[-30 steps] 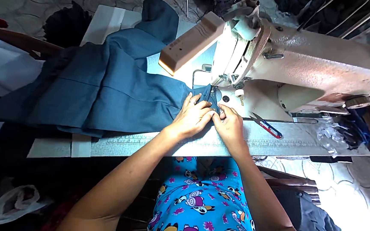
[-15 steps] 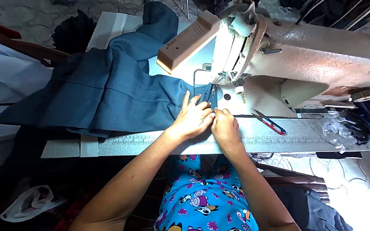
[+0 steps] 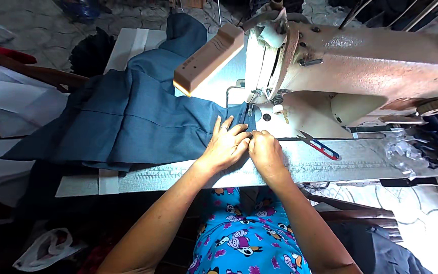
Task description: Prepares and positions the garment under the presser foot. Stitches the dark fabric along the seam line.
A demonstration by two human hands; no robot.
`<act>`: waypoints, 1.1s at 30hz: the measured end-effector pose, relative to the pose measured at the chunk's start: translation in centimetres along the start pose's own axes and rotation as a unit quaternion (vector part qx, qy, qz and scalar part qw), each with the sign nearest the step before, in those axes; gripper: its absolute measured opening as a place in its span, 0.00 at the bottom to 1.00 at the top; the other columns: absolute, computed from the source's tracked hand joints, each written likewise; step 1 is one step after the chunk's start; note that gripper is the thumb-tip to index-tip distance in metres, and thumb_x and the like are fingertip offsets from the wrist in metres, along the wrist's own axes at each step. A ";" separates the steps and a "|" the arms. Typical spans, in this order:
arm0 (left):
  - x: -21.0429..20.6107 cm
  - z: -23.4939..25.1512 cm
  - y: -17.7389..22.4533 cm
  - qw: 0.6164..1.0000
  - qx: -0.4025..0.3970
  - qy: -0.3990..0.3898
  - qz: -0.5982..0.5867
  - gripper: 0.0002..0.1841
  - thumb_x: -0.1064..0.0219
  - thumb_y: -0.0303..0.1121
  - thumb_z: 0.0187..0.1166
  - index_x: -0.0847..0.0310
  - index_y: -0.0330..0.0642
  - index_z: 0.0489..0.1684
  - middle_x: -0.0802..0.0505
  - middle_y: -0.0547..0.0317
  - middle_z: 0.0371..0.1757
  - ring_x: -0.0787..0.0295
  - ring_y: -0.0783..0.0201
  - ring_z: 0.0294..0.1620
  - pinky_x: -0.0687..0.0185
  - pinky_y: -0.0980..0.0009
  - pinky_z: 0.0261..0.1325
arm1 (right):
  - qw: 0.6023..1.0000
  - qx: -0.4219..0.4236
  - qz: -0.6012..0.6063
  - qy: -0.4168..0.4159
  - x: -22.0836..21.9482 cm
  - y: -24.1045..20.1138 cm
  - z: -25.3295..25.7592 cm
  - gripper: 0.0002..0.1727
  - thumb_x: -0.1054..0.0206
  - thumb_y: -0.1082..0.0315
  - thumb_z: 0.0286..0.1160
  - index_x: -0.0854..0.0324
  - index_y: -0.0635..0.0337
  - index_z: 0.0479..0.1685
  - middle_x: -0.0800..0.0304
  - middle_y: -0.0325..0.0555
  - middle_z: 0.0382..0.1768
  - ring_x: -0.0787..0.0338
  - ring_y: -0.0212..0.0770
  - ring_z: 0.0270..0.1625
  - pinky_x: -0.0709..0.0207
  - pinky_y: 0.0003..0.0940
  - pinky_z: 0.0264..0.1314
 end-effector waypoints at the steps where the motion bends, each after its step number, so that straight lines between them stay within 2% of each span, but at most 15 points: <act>1: 0.0 0.1 -0.1 1.000 0.004 -0.002 -0.007 0.28 0.59 0.43 0.88 0.07 0.45 0.55 0.11 0.50 0.73 0.30 0.32 0.83 0.61 0.21 0.82 | 1.000 0.009 0.004 0.007 0.0 0.0 0.1 0.12 0.38 0.74 0.82 0.11 0.71 0.51 0.10 0.64 0.47 0.07 0.62 0.46 0.15 0.57 0.43; 3: 0.2 0.5 -0.6 1.000 0.013 -0.005 -0.020 0.27 0.58 0.41 0.88 0.07 0.44 0.56 0.12 0.49 0.74 0.31 0.31 0.84 0.62 0.22 0.83 | 0.999 0.029 0.012 0.020 0.2 -0.2 0.2 0.10 0.38 0.75 0.81 0.12 0.71 0.47 0.11 0.64 0.45 0.08 0.62 0.45 0.16 0.57 0.40; 13: 0.8 3.5 -3.5 0.994 -0.002 0.018 -0.110 0.25 0.56 0.37 0.87 0.06 0.39 0.50 0.11 0.50 0.72 0.30 0.37 0.85 0.66 0.23 0.85 | 0.992 0.094 0.051 0.069 0.9 0.1 1.9 0.13 0.41 0.73 0.83 0.12 0.70 0.53 0.11 0.65 0.44 0.09 0.62 0.46 0.17 0.58 0.42; 14: 1.3 3.4 -3.5 0.991 -0.006 0.035 -0.127 0.24 0.54 0.36 0.87 0.07 0.38 0.52 0.12 0.49 0.74 0.29 0.40 0.85 0.64 0.25 0.86 | 0.991 0.094 0.054 0.075 0.8 0.1 1.9 0.13 0.41 0.73 0.83 0.12 0.69 0.53 0.12 0.65 0.44 0.09 0.62 0.45 0.17 0.57 0.41; 17: 3.9 2.9 -4.0 0.984 0.027 0.137 -0.109 0.21 0.48 0.34 0.87 0.17 0.35 0.70 0.19 0.40 0.79 0.28 0.43 0.84 0.41 0.40 0.85 | 0.986 0.102 0.091 0.099 1.0 0.3 1.7 0.16 0.39 0.74 0.82 0.12 0.68 0.60 0.15 0.64 0.50 0.11 0.58 0.43 0.18 0.54 0.41; 19: 3.7 2.5 -5.5 0.989 0.103 0.096 -0.054 0.24 0.43 0.36 0.87 0.25 0.33 0.78 0.23 0.37 0.83 0.33 0.38 0.87 0.44 0.40 0.87 | 0.974 0.144 0.129 0.121 0.9 0.2 1.4 0.18 0.39 0.78 0.77 0.12 0.68 0.62 0.16 0.63 0.58 0.11 0.56 0.47 0.17 0.51 0.42; 20: 3.2 2.2 -6.1 0.989 0.126 0.069 -0.035 0.21 0.40 0.36 0.87 0.20 0.31 0.71 0.19 0.36 0.79 0.30 0.36 0.84 0.43 0.38 0.86 | 0.968 0.164 0.148 0.116 0.7 0.1 1.2 0.19 0.39 0.80 0.74 0.11 0.68 0.61 0.16 0.62 0.64 0.10 0.55 0.51 0.16 0.50 0.45; 22: 3.1 1.6 -6.3 0.989 0.120 0.089 -0.024 0.15 0.36 0.34 0.85 0.11 0.29 0.51 0.10 0.38 0.66 0.19 0.37 0.75 0.34 0.38 0.80 | 0.961 0.189 0.177 0.092 0.6 -0.1 1.1 0.20 0.38 0.82 0.69 0.11 0.68 0.60 0.17 0.60 0.71 0.10 0.53 0.55 0.16 0.48 0.47; 24: 4.3 0.8 -5.2 0.984 0.080 0.146 -0.057 0.12 0.36 0.30 0.83 0.10 0.28 0.42 0.06 0.39 0.57 0.12 0.41 0.66 0.26 0.42 0.74 | 0.955 0.191 0.215 0.071 0.8 0.3 0.9 0.20 0.35 0.80 0.66 0.12 0.67 0.59 0.14 0.56 0.66 0.13 0.46 0.42 0.20 0.41 0.36; 25: 4.9 0.0 -4.3 0.982 0.058 0.166 -0.074 0.12 0.36 0.30 0.83 0.10 0.28 0.42 0.06 0.40 0.56 0.11 0.44 0.65 0.25 0.44 0.75 | 0.951 0.176 0.248 0.054 0.8 0.8 0.7 0.20 0.33 0.79 0.66 0.14 0.66 0.60 0.12 0.54 0.57 0.18 0.42 0.34 0.25 0.38 0.31; 27: 5.9 -1.8 -2.2 0.984 0.017 0.163 -0.064 0.11 0.37 0.30 0.84 0.11 0.29 0.44 0.06 0.41 0.51 0.10 0.46 0.62 0.32 0.40 0.80 | 0.940 0.117 0.321 0.001 0.5 2.0 0.6 0.21 0.32 0.75 0.70 0.18 0.63 0.65 0.20 0.47 0.30 0.34 0.36 0.20 0.37 0.33 0.21; 28: 5.9 -2.7 -1.4 0.988 -0.005 0.146 -0.040 0.11 0.37 0.30 0.84 0.11 0.30 0.41 0.06 0.43 0.44 0.08 0.48 0.55 0.34 0.38 0.80 | 0.933 0.099 0.347 -0.017 0.4 2.3 0.5 0.20 0.32 0.73 0.74 0.19 0.61 0.66 0.19 0.46 0.28 0.36 0.33 0.18 0.38 0.30 0.21; 29: 5.7 -3.3 -1.0 0.992 -0.021 0.123 -0.015 0.12 0.36 0.32 0.83 0.11 0.32 0.37 0.08 0.46 0.37 0.08 0.50 0.47 0.33 0.38 0.77 | 0.927 0.095 0.363 -0.023 0.4 2.3 0.3 0.18 0.33 0.72 0.77 0.19 0.62 0.66 0.15 0.47 0.33 0.33 0.31 0.19 0.35 0.28 0.23; 31: 5.4 -3.4 -0.6 0.995 -0.021 0.092 0.014 0.12 0.35 0.34 0.81 0.12 0.34 0.34 0.10 0.48 0.31 0.09 0.51 0.38 0.25 0.41 0.65 | 0.926 0.124 0.357 0.014 0.4 1.8 0.2 0.12 0.36 0.69 0.84 0.15 0.66 0.58 0.11 0.47 0.34 0.26 0.28 0.22 0.29 0.25 0.25; 33: 6.0 -2.3 0.4 0.992 -0.037 0.120 -0.007 0.12 0.38 0.35 0.84 0.10 0.37 0.41 0.06 0.49 0.42 0.10 0.50 0.49 0.26 0.45 0.63 | 0.937 0.169 0.299 0.066 0.2 0.9 -0.2 0.10 0.37 0.71 0.82 0.14 0.69 0.39 0.16 0.49 0.30 0.22 0.37 0.26 0.26 0.33 0.31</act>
Point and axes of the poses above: each hand's wrist, its own z-axis towards the middle knuckle, its own x-axis out of the back of the hand, y = z × x, the point moved 9 cm from there along z, towards the middle knuckle
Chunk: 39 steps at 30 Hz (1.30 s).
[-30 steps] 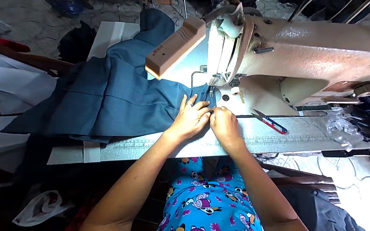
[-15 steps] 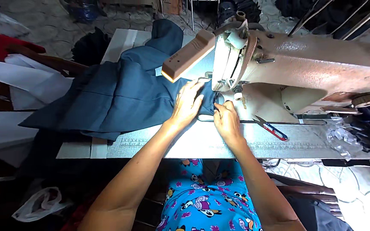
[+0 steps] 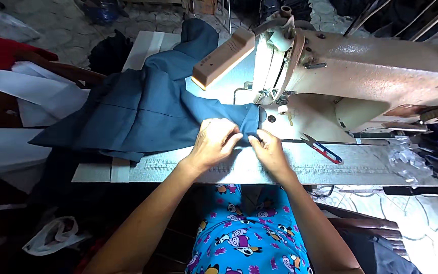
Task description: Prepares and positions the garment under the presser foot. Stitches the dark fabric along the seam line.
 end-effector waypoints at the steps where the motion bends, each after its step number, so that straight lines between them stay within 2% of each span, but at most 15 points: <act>1: -0.2 1.0 0.4 1.000 -0.017 0.001 -0.020 0.15 0.42 0.35 0.85 0.08 0.39 0.47 0.04 0.50 0.54 0.10 0.49 0.62 0.28 0.43 0.70 | 0.999 0.013 -0.038 -0.002 -0.4 -0.3 0.0 0.10 0.37 0.74 0.80 0.14 0.70 0.34 0.14 0.52 0.32 0.16 0.43 0.31 0.21 0.41 0.35; 4: -3.5 3.8 -0.4 0.995 -0.017 -0.096 -0.016 0.24 0.54 0.40 0.88 0.08 0.43 0.58 0.08 0.54 0.70 0.28 0.38 0.84 0.55 0.27 0.84 | 0.993 -0.006 -0.117 -0.016 -1.3 -0.5 0.0 0.07 0.39 0.79 0.73 0.16 0.73 0.32 0.13 0.59 0.36 0.10 0.55 0.39 0.18 0.54 0.40; 7: -5.2 6.1 -3.6 0.979 0.056 -0.184 0.065 0.27 0.58 0.44 0.92 0.13 0.43 0.69 0.13 0.52 0.76 0.37 0.32 0.88 0.72 0.19 0.83 | 0.988 -0.066 -0.132 -0.040 -1.4 -0.3 0.4 0.17 0.37 0.70 0.84 0.15 0.70 0.65 0.09 0.62 0.55 0.08 0.59 0.55 0.17 0.58 0.57; 8: -5.4 6.7 -4.2 0.978 0.056 -0.185 0.079 0.27 0.57 0.45 0.92 0.13 0.43 0.69 0.13 0.51 0.75 0.36 0.32 0.88 0.72 0.19 0.83 | 0.987 -0.074 -0.134 -0.038 -1.5 -0.2 0.6 0.18 0.37 0.69 0.85 0.16 0.68 0.67 0.09 0.62 0.57 0.08 0.59 0.56 0.18 0.58 0.58; 13: -5.5 7.6 -4.3 0.978 0.012 -0.185 0.090 0.21 0.44 0.39 0.83 0.11 0.39 0.63 0.08 0.45 0.64 0.24 0.32 0.76 0.56 0.24 0.81 | 0.988 -0.066 -0.130 -0.052 -1.7 -0.4 1.0 0.16 0.35 0.71 0.82 0.15 0.69 0.63 0.10 0.62 0.55 0.09 0.59 0.54 0.17 0.57 0.56; 16: -3.6 8.3 -3.8 0.996 0.015 -0.091 -0.013 0.09 0.36 0.20 0.71 0.11 0.27 0.42 0.08 0.35 0.45 0.13 0.37 0.56 0.24 0.42 0.63 | 0.991 -0.046 -0.116 -0.053 -1.6 -0.5 1.0 0.15 0.34 0.72 0.81 0.14 0.69 0.61 0.09 0.61 0.52 0.08 0.58 0.50 0.17 0.56 0.51; 17: -2.9 8.5 -4.2 0.995 0.041 -0.032 -0.081 0.08 0.37 0.17 0.68 0.11 0.26 0.36 0.08 0.38 0.40 0.10 0.46 0.48 0.19 0.51 0.56 | 0.992 -0.034 -0.109 -0.048 -1.7 -0.5 1.0 0.14 0.34 0.73 0.80 0.13 0.69 0.60 0.09 0.61 0.51 0.08 0.57 0.49 0.16 0.55 0.50; 19: -2.5 8.3 -6.1 0.957 0.155 0.056 -0.240 0.05 0.36 0.17 0.66 0.14 0.30 0.33 0.11 0.56 0.34 0.17 0.71 0.35 0.21 0.74 0.42 | 0.996 -0.002 -0.090 -0.021 -1.6 -0.5 1.0 0.14 0.33 0.74 0.78 0.12 0.69 0.57 0.09 0.60 0.47 0.08 0.56 0.45 0.16 0.53 0.46; 21: -3.0 7.6 -7.8 0.893 0.258 0.112 -0.351 0.07 0.35 0.15 0.64 0.18 0.37 0.32 0.12 0.66 0.31 0.18 0.79 0.31 0.20 0.80 0.39 | 0.996 0.017 -0.084 0.005 -1.4 -0.4 1.0 0.14 0.34 0.75 0.77 0.12 0.70 0.57 0.10 0.59 0.45 0.09 0.53 0.40 0.16 0.49 0.42; 23: -3.2 7.5 -8.6 0.919 0.258 0.118 -0.274 0.05 0.35 0.15 0.67 0.16 0.32 0.34 0.11 0.59 0.36 0.17 0.74 0.36 0.20 0.77 0.44 | 0.996 0.013 -0.090 0.010 -1.4 -0.3 1.1 0.15 0.34 0.76 0.77 0.13 0.70 0.60 0.10 0.60 0.46 0.09 0.53 0.39 0.16 0.48 0.42; 26: -3.7 8.0 -5.6 0.996 0.051 0.009 -0.070 0.12 0.41 0.14 0.71 0.09 0.27 0.37 0.07 0.36 0.49 0.13 0.40 0.59 0.22 0.46 0.64 | 0.994 0.003 -0.106 -0.008 -1.4 -0.3 1.3 0.16 0.35 0.75 0.79 0.13 0.68 0.62 0.09 0.59 0.48 0.08 0.52 0.41 0.15 0.47 0.43; 29: -4.5 6.3 -2.1 0.985 -0.151 -0.080 -0.007 0.13 0.40 0.17 0.75 0.07 0.36 0.35 0.03 0.47 0.48 0.12 0.40 0.63 0.25 0.42 0.68 | 0.996 0.029 -0.082 -0.031 -1.1 -0.2 1.0 0.11 0.36 0.78 0.77 0.10 0.67 0.51 0.09 0.56 0.44 0.09 0.50 0.42 0.15 0.45 0.45; 32: -5.5 3.4 -2.5 0.980 -0.094 -0.167 -0.055 0.21 0.51 0.28 0.79 0.07 0.39 0.53 0.05 0.49 0.61 0.18 0.41 0.75 0.39 0.37 0.80 | 0.994 0.052 -0.074 -0.063 0.0 0.4 0.3 0.11 0.36 0.80 0.74 0.09 0.67 0.47 0.08 0.55 0.44 0.08 0.47 0.43 0.14 0.43 0.47; 35: -6.1 1.4 -1.2 0.985 -0.004 -0.156 -0.079 0.24 0.52 0.37 0.83 0.09 0.39 0.59 0.10 0.49 0.71 0.28 0.38 0.83 0.47 0.32 0.84 | 0.996 0.032 -0.054 -0.064 1.7 1.0 -0.2 0.14 0.37 0.82 0.71 0.08 0.67 0.49 0.07 0.55 0.50 0.08 0.43 0.46 0.15 0.38 0.48; 39: -6.7 0.9 -0.1 0.991 0.029 -0.123 -0.046 0.26 0.56 0.39 0.85 0.11 0.40 0.63 0.11 0.49 0.73 0.30 0.37 0.85 0.49 0.28 0.82 | 0.995 -0.020 -0.066 0.069 4.0 0.9 -0.5 0.13 0.36 0.75 0.76 0.10 0.66 0.54 0.12 0.54 0.49 0.17 0.34 0.32 0.22 0.28 0.32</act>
Point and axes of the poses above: each hand's wrist, its own z-axis towards the middle knuckle, its own x-axis out of the back of the hand, y = z × x, the point moved 9 cm from there along z, towards the middle knuckle
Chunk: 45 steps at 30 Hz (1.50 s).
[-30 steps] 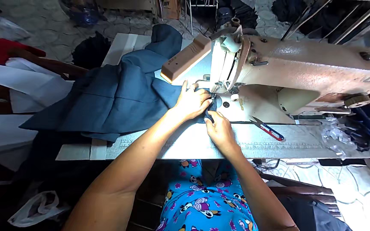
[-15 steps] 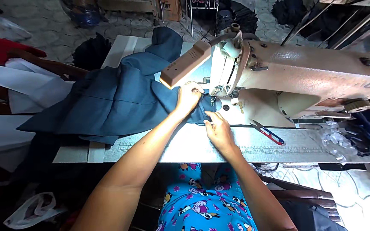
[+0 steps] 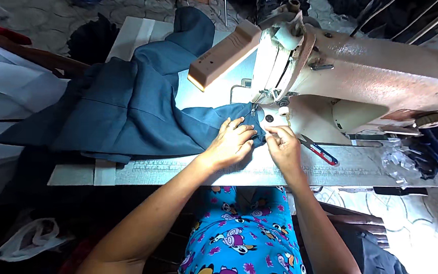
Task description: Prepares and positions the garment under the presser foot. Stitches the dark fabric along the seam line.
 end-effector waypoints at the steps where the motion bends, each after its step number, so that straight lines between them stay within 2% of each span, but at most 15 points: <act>1: -0.1 0.0 0.0 1.000 -0.002 0.000 0.008 0.26 0.57 0.40 0.85 0.10 0.41 0.62 0.11 0.49 0.73 0.30 0.37 0.84 0.49 0.28 0.82 | 0.999 -0.018 -0.030 0.012 0.0 -0.1 0.0 0.14 0.34 0.69 0.80 0.11 0.67 0.57 0.11 0.56 0.47 0.15 0.40 0.34 0.21 0.34 0.36; 3: -0.1 0.0 0.2 1.000 -0.010 0.002 0.021 0.26 0.57 0.40 0.85 0.08 0.40 0.56 0.11 0.48 0.71 0.29 0.37 0.84 0.49 0.27 0.82 | 0.996 -0.053 -0.073 0.000 -0.8 -0.4 0.1 0.19 0.32 0.63 0.82 0.13 0.69 0.61 0.11 0.58 0.41 0.14 0.48 0.36 0.20 0.45 0.41; 4: 0.0 0.1 0.2 0.999 -0.015 0.002 0.030 0.26 0.57 0.40 0.85 0.08 0.40 0.54 0.10 0.48 0.71 0.28 0.37 0.83 0.49 0.27 0.82 | 0.994 -0.065 -0.090 -0.010 -1.2 -0.6 0.1 0.19 0.32 0.63 0.81 0.13 0.70 0.61 0.12 0.58 0.38 0.15 0.49 0.35 0.21 0.47 0.40; 6: 0.2 0.0 0.2 0.999 -0.011 -0.003 0.040 0.26 0.57 0.40 0.85 0.08 0.41 0.55 0.11 0.48 0.71 0.29 0.37 0.84 0.50 0.27 0.82 | 0.991 -0.075 -0.109 -0.028 -1.8 -0.9 0.2 0.15 0.34 0.70 0.80 0.13 0.71 0.59 0.12 0.58 0.35 0.15 0.51 0.33 0.21 0.49 0.39; 10: 0.2 -0.2 0.1 0.998 -0.010 -0.002 0.054 0.27 0.58 0.41 0.85 0.08 0.44 0.58 0.11 0.50 0.72 0.29 0.38 0.85 0.51 0.26 0.82 | 0.991 -0.040 -0.131 -0.011 -2.4 -1.3 -0.2 0.12 0.37 0.76 0.78 0.09 0.70 0.51 0.09 0.60 0.39 0.09 0.55 0.39 0.17 0.51 0.43; 15: -0.2 -0.3 0.3 0.998 -0.006 -0.021 0.059 0.27 0.57 0.43 0.86 0.08 0.45 0.59 0.13 0.50 0.75 0.31 0.38 0.86 0.54 0.25 0.83 | 0.978 0.006 -0.207 -0.028 -3.5 -2.0 -0.7 0.13 0.37 0.78 0.77 0.10 0.73 0.53 0.12 0.63 0.41 0.09 0.57 0.35 0.15 0.50 0.35; 21: 0.0 -0.4 0.9 0.998 -0.021 -0.009 0.066 0.28 0.58 0.43 0.86 0.07 0.43 0.59 0.11 0.47 0.74 0.29 0.35 0.84 0.55 0.24 0.83 | 0.970 -0.012 -0.222 -0.097 -3.9 -2.3 -0.1 0.13 0.38 0.79 0.76 0.11 0.74 0.52 0.13 0.64 0.43 0.09 0.59 0.40 0.15 0.53 0.40; 26: -0.1 -0.7 1.2 0.997 -0.029 -0.003 0.073 0.26 0.54 0.44 0.85 0.07 0.45 0.59 0.11 0.45 0.73 0.28 0.34 0.84 0.56 0.22 0.82 | 0.962 -0.048 -0.231 -0.137 -4.1 -1.9 0.1 0.14 0.39 0.79 0.78 0.12 0.72 0.56 0.13 0.64 0.48 0.09 0.60 0.45 0.15 0.54 0.45; 30: -0.3 -1.3 1.3 0.997 -0.025 -0.002 0.076 0.26 0.53 0.45 0.84 0.08 0.47 0.61 0.12 0.43 0.73 0.29 0.35 0.84 0.54 0.22 0.82 | 0.965 -0.033 -0.222 -0.139 -4.1 -1.9 0.2 0.14 0.36 0.80 0.75 0.11 0.73 0.55 0.13 0.64 0.47 0.09 0.59 0.44 0.16 0.54 0.45; 36: -0.3 -1.0 0.6 0.999 -0.017 -0.005 0.046 0.24 0.51 0.43 0.83 0.07 0.49 0.61 0.13 0.45 0.74 0.31 0.36 0.86 0.55 0.23 0.83 | 0.963 -0.014 -0.234 -0.136 -4.3 -1.7 0.4 0.15 0.39 0.79 0.76 0.11 0.72 0.56 0.13 0.63 0.45 0.09 0.59 0.42 0.16 0.53 0.42; 40: 0.1 -0.3 -0.2 1.000 -0.007 -0.010 0.021 0.23 0.50 0.40 0.82 0.07 0.47 0.59 0.13 0.45 0.74 0.32 0.35 0.86 0.55 0.22 0.82 | 0.963 -0.003 -0.239 -0.122 -4.5 -1.6 1.0 0.15 0.40 0.78 0.78 0.11 0.70 0.55 0.12 0.61 0.45 0.09 0.57 0.41 0.16 0.53 0.41; 45: 0.3 1.6 -2.5 1.000 0.002 -0.020 -0.006 0.22 0.50 0.38 0.83 0.07 0.47 0.60 0.14 0.46 0.75 0.34 0.37 0.88 0.59 0.23 0.83 | 0.961 0.004 -0.247 -0.125 -4.8 -1.7 2.3 0.16 0.42 0.78 0.79 0.13 0.69 0.59 0.14 0.62 0.51 0.10 0.59 0.44 0.17 0.56 0.41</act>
Point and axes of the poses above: each hand's wrist, its own z-axis towards the middle knuckle, its own x-axis out of the back of the hand, y = z × x, the point moved 9 cm from there along z, towards the middle knuckle
